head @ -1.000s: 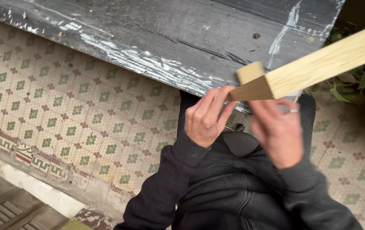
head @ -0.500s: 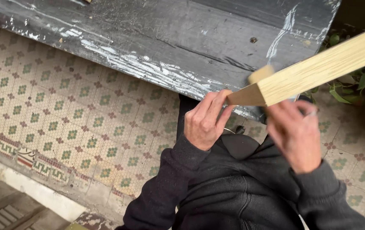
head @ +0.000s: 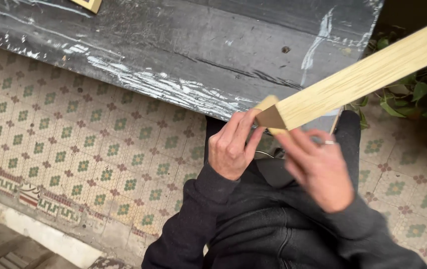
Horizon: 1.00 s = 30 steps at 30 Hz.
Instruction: Sanding the edges and surfaces of wooden frames using a sanding block.
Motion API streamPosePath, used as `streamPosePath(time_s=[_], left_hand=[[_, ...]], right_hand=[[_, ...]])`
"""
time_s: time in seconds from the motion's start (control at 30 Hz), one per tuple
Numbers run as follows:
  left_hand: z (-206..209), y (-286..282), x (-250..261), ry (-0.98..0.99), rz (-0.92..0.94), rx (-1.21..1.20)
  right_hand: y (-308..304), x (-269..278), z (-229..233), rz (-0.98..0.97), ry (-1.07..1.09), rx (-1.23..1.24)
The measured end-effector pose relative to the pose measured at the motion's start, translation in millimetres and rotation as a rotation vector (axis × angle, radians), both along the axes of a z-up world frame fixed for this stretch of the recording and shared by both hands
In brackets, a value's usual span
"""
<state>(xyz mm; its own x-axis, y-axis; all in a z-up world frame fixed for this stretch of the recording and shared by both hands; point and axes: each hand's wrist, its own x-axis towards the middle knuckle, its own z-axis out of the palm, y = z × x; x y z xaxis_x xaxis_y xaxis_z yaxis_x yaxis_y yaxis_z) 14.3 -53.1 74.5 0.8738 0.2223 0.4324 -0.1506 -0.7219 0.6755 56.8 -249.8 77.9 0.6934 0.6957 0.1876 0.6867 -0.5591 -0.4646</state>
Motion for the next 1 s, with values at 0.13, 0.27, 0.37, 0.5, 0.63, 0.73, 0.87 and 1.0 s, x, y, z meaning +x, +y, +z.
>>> streamPosePath(time_s=[0.13, 0.27, 0.37, 0.5, 0.63, 0.73, 0.87, 1.0], left_hand=[[3, 2, -6, 0.021, 0.011, 0.009], [-2, 0, -1, 0.014, 0.002, 0.022], [1, 3, -1, 0.017, 0.015, 0.026], [-2, 2, -5, 0.041, -0.003, 0.002], [-4, 2, -2, 0.033, -0.002, 0.01], [-9, 4, -6, 0.046, 0.0, 0.015], [-13, 4, -7, 0.029, -0.016, 0.033], [-10, 6, -5, 0.038, 0.0, 0.061]], right_hand=[[-6, 11, -2, -0.143, -0.012, -0.135], [-7, 5, -6, -0.045, 0.004, -0.054], [-22, 19, -9, -0.082, -0.014, -0.086], [9, 10, -3, -0.125, 0.042, -0.062], [-23, 10, -16, -0.022, 0.046, 0.025], [-40, 33, -25, -0.134, -0.029, -0.093], [-13, 22, -15, -0.087, -0.038, -0.018], [-46, 32, -13, -0.116, -0.028, -0.025]])
